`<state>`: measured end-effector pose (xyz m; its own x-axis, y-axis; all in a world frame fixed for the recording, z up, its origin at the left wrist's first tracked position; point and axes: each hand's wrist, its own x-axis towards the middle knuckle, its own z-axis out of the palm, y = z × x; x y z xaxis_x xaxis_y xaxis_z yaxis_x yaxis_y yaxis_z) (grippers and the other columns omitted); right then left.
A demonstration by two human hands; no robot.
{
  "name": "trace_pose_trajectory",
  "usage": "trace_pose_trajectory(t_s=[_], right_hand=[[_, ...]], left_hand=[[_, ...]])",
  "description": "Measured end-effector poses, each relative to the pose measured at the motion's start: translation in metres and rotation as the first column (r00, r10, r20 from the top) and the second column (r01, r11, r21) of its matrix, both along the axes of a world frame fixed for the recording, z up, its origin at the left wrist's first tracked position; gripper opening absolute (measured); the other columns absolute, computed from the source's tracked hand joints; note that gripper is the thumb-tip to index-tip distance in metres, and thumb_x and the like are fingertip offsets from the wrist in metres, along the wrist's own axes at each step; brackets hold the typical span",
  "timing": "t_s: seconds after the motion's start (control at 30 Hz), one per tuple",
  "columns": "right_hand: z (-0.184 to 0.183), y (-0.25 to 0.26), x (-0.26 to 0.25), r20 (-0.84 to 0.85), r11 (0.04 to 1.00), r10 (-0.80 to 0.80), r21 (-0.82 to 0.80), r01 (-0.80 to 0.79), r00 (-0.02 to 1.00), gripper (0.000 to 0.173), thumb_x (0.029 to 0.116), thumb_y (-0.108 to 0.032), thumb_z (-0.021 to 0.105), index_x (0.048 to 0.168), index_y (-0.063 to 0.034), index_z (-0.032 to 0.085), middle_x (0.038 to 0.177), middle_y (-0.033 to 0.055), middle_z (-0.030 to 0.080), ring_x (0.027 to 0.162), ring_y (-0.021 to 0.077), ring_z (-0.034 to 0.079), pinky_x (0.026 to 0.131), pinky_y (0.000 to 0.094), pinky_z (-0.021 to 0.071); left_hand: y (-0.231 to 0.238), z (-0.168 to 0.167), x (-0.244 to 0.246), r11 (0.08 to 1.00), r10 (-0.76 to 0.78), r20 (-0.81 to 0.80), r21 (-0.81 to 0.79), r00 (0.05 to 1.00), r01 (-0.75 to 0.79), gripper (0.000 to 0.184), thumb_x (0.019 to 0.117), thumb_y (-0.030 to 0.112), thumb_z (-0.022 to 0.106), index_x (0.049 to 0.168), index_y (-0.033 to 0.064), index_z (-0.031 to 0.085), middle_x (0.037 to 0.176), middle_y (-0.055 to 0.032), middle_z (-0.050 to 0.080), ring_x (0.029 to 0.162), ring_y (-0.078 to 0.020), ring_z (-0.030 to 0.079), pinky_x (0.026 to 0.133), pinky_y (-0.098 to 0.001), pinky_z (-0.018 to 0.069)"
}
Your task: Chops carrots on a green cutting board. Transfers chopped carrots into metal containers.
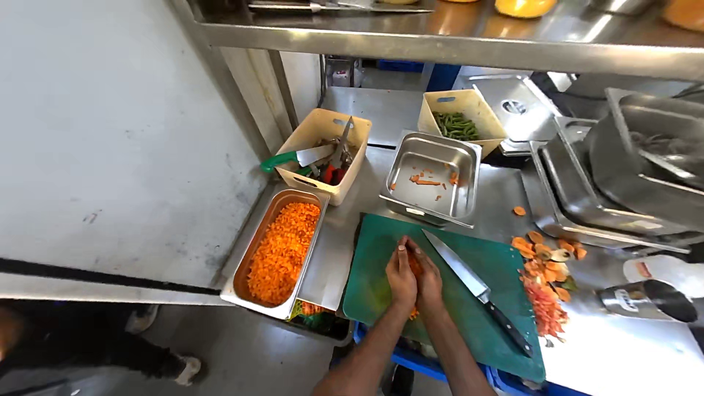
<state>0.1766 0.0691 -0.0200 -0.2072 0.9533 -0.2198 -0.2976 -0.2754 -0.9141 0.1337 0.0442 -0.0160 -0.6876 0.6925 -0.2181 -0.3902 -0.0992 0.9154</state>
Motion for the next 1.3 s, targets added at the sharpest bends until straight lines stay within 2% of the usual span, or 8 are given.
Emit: trace_pose_trajectory(t_s=[0.4,0.53,0.6,0.8,0.93,1.1,1.2,1.3], right_hand=[[0.127,-0.050,-0.146,-0.132,0.951,0.276,0.180,-0.251,0.952,0.038,0.1098,-0.030,0.047,0.137,-0.0126,0.066,0.137,0.0021,0.067,0.126,0.0142,0.062,0.105,0.0368,0.0529],[0.123,-0.060,-0.235,-0.231,0.961,0.183,0.246,-0.125,0.956,0.026,0.1051,-0.012,0.054,0.116,0.0019,0.073,0.115,0.0123,0.074,0.108,0.0204,0.071,0.096,0.0387,0.0585],[0.114,-0.070,-0.257,-0.098,0.939,0.136,0.330,-0.096,0.986,0.020,0.1037,-0.014,0.059,0.110,-0.0009,0.072,0.105,0.0082,0.074,0.097,0.0148,0.070,0.089,0.0341,0.0583],[0.088,-0.085,-0.282,0.342,0.636,0.197,0.669,-0.386,0.919,0.021,0.0987,-0.015,0.062,0.112,-0.0061,0.075,0.125,0.0114,0.070,0.123,0.0234,0.063,0.105,0.0451,0.0532],[0.106,-0.075,-0.279,0.361,0.618,0.262,0.650,-0.443,0.895,0.013,0.0933,-0.014,0.070,0.100,-0.0033,0.075,0.105,0.0120,0.072,0.103,0.0233,0.068,0.093,0.0440,0.0576],[0.082,-0.064,-0.278,0.613,0.406,0.326,0.597,-0.692,0.720,0.021,0.0951,-0.015,0.070,0.113,-0.0049,0.075,0.121,0.0155,0.068,0.117,0.0287,0.063,0.104,0.0457,0.0522],[0.094,-0.054,-0.241,0.568,0.430,0.330,0.621,-0.656,0.754,0.017,0.0945,-0.018,0.072,0.107,-0.0072,0.077,0.116,0.0096,0.071,0.112,0.0204,0.066,0.098,0.0398,0.0565],[0.114,-0.034,-0.143,0.379,0.564,0.422,0.601,-0.566,0.824,0.017,0.0994,-0.014,0.065,0.105,-0.0027,0.075,0.108,0.0083,0.072,0.097,0.0165,0.070,0.086,0.0371,0.0610]], left_hand=[[-0.069,0.133,-0.145,0.988,0.118,-0.222,0.127,0.968,-0.092,0.045,0.1116,0.043,0.036,0.142,0.0220,0.061,0.138,0.0020,0.065,0.120,-0.0134,0.064,0.099,-0.0406,0.0554],[-0.074,0.121,-0.229,0.955,0.272,-0.247,0.187,0.930,-0.229,0.046,0.1135,0.026,0.031,0.135,0.0019,0.063,0.135,-0.0092,0.067,0.129,-0.0165,0.060,0.114,-0.0384,0.0456],[-0.074,0.100,-0.258,0.952,0.302,-0.253,0.122,0.919,-0.279,0.048,0.1133,0.028,0.031,0.129,0.0001,0.066,0.127,-0.0106,0.070,0.123,-0.0168,0.063,0.111,-0.0375,0.0474],[-0.095,0.103,-0.290,0.954,0.216,0.009,0.213,0.976,-0.213,0.067,0.1118,0.048,0.014,0.136,0.0026,0.057,0.125,-0.0080,0.069,0.115,-0.0141,0.065,0.100,-0.0349,0.0541],[-0.105,0.107,-0.298,0.951,0.240,-0.002,0.202,0.971,-0.235,0.072,0.1104,0.052,0.011,0.140,0.0042,0.055,0.131,-0.0054,0.068,0.118,-0.0133,0.064,0.101,-0.0347,0.0526],[-0.114,0.120,-0.287,0.928,0.354,0.146,0.067,0.924,-0.367,0.070,0.1080,0.059,0.013,0.135,0.0128,0.058,0.119,0.0018,0.069,0.107,-0.0081,0.064,0.091,-0.0317,0.0526],[-0.130,0.141,-0.271,0.919,0.395,-0.078,0.056,0.915,-0.391,0.059,0.1120,0.046,0.023,0.148,0.0073,0.049,0.150,-0.0034,0.054,0.137,-0.0141,0.049,0.114,-0.0382,0.0394],[-0.154,0.138,-0.231,0.952,0.291,-0.167,0.147,0.942,-0.268,0.058,0.1123,0.043,0.019,0.129,0.0056,0.060,0.124,-0.0055,0.069,0.114,-0.0191,0.068,0.102,-0.0398,0.0542]])
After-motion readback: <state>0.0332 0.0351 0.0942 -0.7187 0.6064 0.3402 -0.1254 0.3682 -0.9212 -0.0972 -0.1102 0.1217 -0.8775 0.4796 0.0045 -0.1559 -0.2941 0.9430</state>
